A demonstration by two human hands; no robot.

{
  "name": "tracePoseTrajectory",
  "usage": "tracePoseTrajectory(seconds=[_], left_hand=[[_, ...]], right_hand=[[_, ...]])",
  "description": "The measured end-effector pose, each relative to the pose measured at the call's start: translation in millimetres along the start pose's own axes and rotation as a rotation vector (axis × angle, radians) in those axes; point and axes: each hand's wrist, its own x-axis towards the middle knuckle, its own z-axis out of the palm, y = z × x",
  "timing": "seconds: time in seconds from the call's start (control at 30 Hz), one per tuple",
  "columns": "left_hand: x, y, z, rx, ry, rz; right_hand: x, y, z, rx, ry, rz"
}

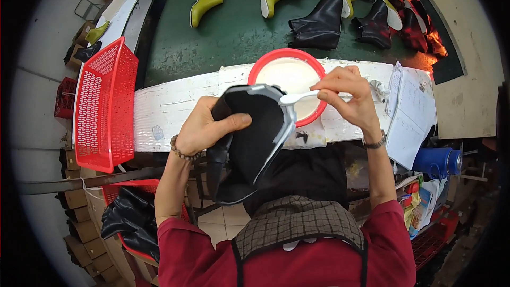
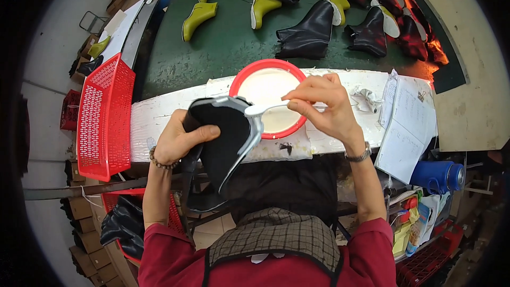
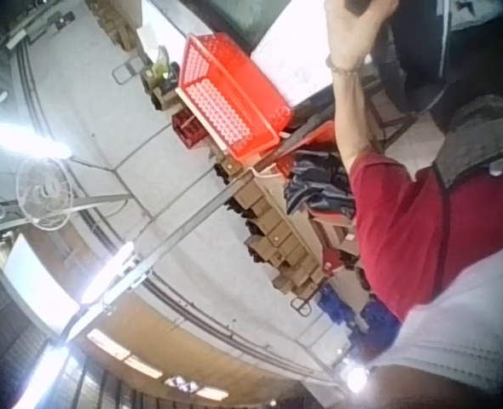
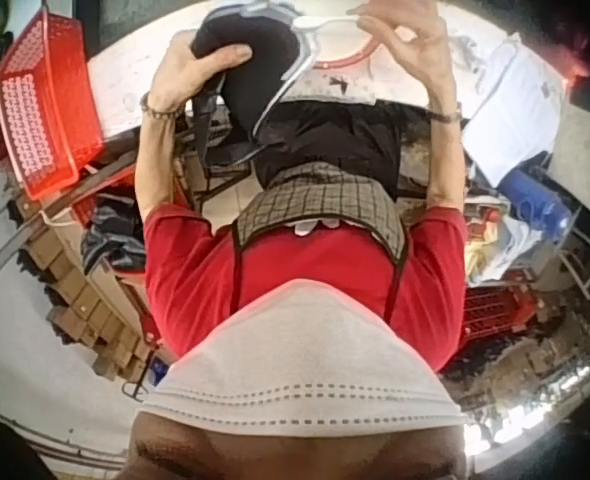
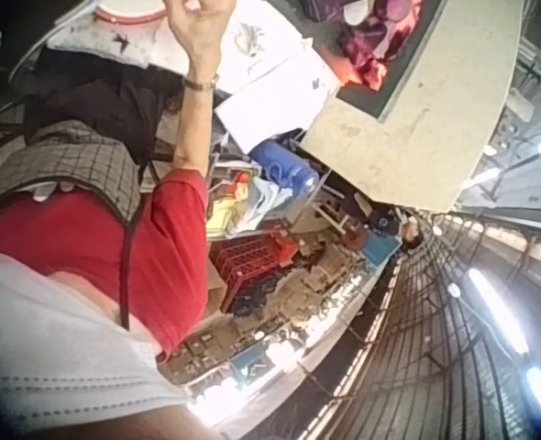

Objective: Applying glue to the interior and edges of black shoe upper components using a small brush and a bowl of glue.

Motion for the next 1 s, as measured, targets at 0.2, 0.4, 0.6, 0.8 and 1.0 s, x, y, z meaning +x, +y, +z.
tracePoseTrajectory(seconds=[0.2,0.4,0.6,0.8,1.0], left_hand=[[6,1,3,0.189,-0.276,-0.061],[10,10,1,0.212,-0.021,-0.086],[36,-4,-20,-0.057,0.304,0.216],[68,-6,-11,-0.158,0.457,0.420],[37,-4,5,0.152,0.275,0.500]], right_hand=[[40,-4,-1,0.025,-0.099,-0.153],[56,0,8,0.220,-0.045,-0.006],[27,-37,42,0.482,-0.047,0.234],[19,-74,82,0.533,-0.160,0.248],[7,-44,83,0.623,0.027,0.289]])
